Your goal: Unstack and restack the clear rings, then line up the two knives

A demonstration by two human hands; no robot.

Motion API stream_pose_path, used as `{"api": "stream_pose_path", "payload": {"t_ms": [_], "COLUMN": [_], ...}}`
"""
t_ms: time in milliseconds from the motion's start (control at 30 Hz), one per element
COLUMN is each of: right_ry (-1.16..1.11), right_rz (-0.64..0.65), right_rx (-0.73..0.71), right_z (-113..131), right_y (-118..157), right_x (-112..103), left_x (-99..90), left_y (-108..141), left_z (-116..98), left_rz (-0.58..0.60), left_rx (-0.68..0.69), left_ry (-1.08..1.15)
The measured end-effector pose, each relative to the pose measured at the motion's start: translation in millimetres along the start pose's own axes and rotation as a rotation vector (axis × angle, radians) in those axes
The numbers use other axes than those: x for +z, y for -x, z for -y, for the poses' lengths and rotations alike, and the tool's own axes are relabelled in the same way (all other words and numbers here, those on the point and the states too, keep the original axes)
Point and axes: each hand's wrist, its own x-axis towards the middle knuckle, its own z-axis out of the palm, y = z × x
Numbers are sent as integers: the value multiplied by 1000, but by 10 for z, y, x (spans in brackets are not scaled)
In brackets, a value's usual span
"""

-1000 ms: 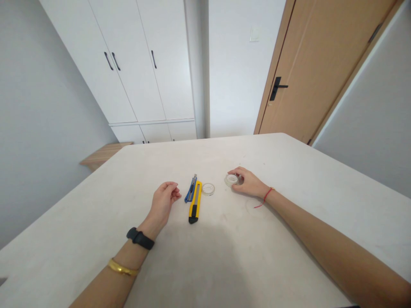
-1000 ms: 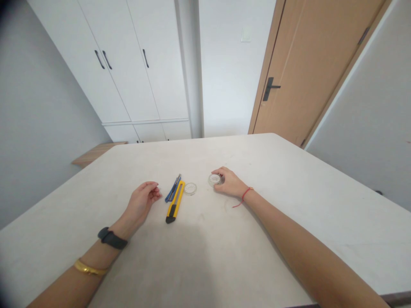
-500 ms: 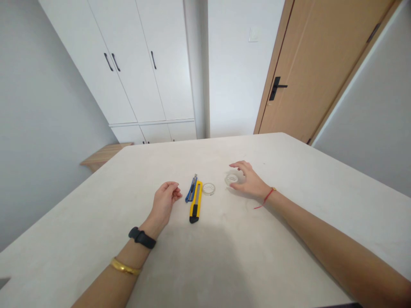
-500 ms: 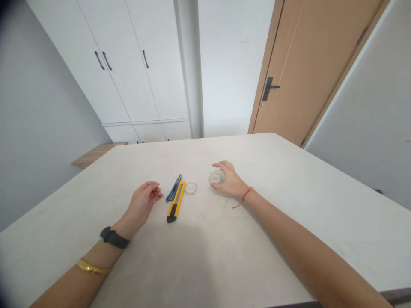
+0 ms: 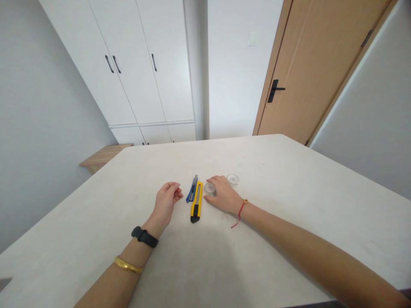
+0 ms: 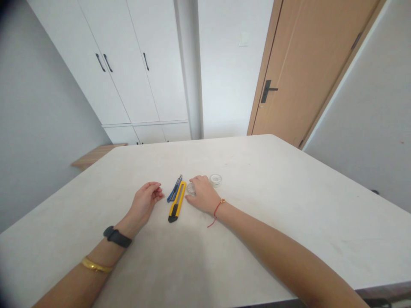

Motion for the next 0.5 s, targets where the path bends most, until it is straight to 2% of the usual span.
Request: {"api": "stream_pose_path", "payload": {"t_ms": [167, 267, 333, 400, 500], "right_ry": [31, -40, -121, -191, -251], "right_rz": [3, -32, -75, -113, -98], "right_rx": [12, -21, -8, 73, 185], "right_z": [29, -32, -164, -361, -679], "right_y": [17, -14, -38, -46, -18], "right_x": [20, -77, -218, -380, -550], "left_x": [-9, -14, -16, -15, -9], "left_y": [-4, -5, -7, -7, -3], "left_z": [3, 0, 0, 2, 1], "left_rz": [1, 1, 2, 3, 1], "left_rx": [1, -3, -7, -8, -10], "left_ry": [2, 3, 3, 1, -3]}}
